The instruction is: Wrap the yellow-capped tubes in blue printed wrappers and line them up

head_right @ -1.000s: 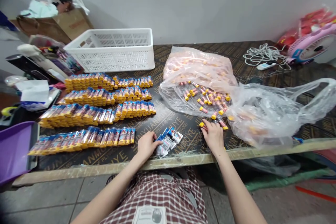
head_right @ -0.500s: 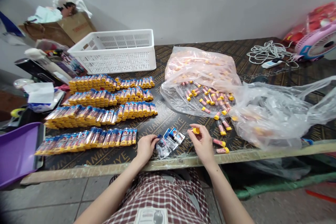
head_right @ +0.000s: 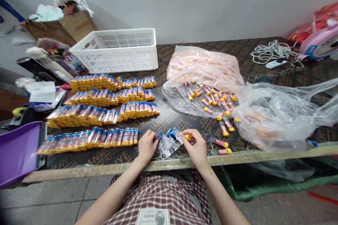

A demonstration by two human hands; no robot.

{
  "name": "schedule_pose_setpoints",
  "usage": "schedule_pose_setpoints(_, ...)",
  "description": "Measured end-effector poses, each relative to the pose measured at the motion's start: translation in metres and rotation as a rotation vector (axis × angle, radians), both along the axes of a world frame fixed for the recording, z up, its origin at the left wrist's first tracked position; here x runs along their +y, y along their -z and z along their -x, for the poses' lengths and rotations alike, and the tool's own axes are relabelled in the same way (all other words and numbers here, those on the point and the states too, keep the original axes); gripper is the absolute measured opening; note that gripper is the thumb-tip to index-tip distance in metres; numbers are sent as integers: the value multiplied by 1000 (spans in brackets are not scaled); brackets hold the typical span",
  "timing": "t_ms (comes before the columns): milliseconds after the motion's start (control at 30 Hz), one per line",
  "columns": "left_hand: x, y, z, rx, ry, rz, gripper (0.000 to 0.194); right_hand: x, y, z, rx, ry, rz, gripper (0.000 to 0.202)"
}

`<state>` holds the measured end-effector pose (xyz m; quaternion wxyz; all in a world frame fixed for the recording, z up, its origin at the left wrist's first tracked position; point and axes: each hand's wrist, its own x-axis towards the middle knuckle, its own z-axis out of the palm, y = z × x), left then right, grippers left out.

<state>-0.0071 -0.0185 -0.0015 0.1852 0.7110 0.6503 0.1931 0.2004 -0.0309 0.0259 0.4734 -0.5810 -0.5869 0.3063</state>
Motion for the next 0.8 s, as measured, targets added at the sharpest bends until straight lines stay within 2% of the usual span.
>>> schedule_pose_setpoints(133, 4, 3, 1, -155, -49, 22, 9, 0, -1, 3, 2, -14, -3, 16)
schedule_pose_setpoints(200, 7, 5, 0, -336, -105, 88, 8, -1, -2, 4, 18, -17, 3, 15)
schedule_pose_setpoints(300, 13, 5, -1, -686, -215, 200, 18, -3, -3, 6, 46, -37, -6, 14)
schedule_pose_setpoints(400, 17, 0, -2, -1008, -327, 293, 25, -8, -4, 11, 90, -86, -34, 16)
schedule_pose_setpoints(500, 19, -8, -2, -1232, -424, 357, 33, -16, -5, 19, 121, -110, -76, 21)
schedule_pose_setpoints(600, 20, -15, -3, -1364, -510, 402, 37, -24, -5, 25, 91, -111, -107, 27)
schedule_pose_setpoints(800, 18, -24, -5, -1467, -658, 434, 44, -32, -6, 30, -42, -114, -206, 32)
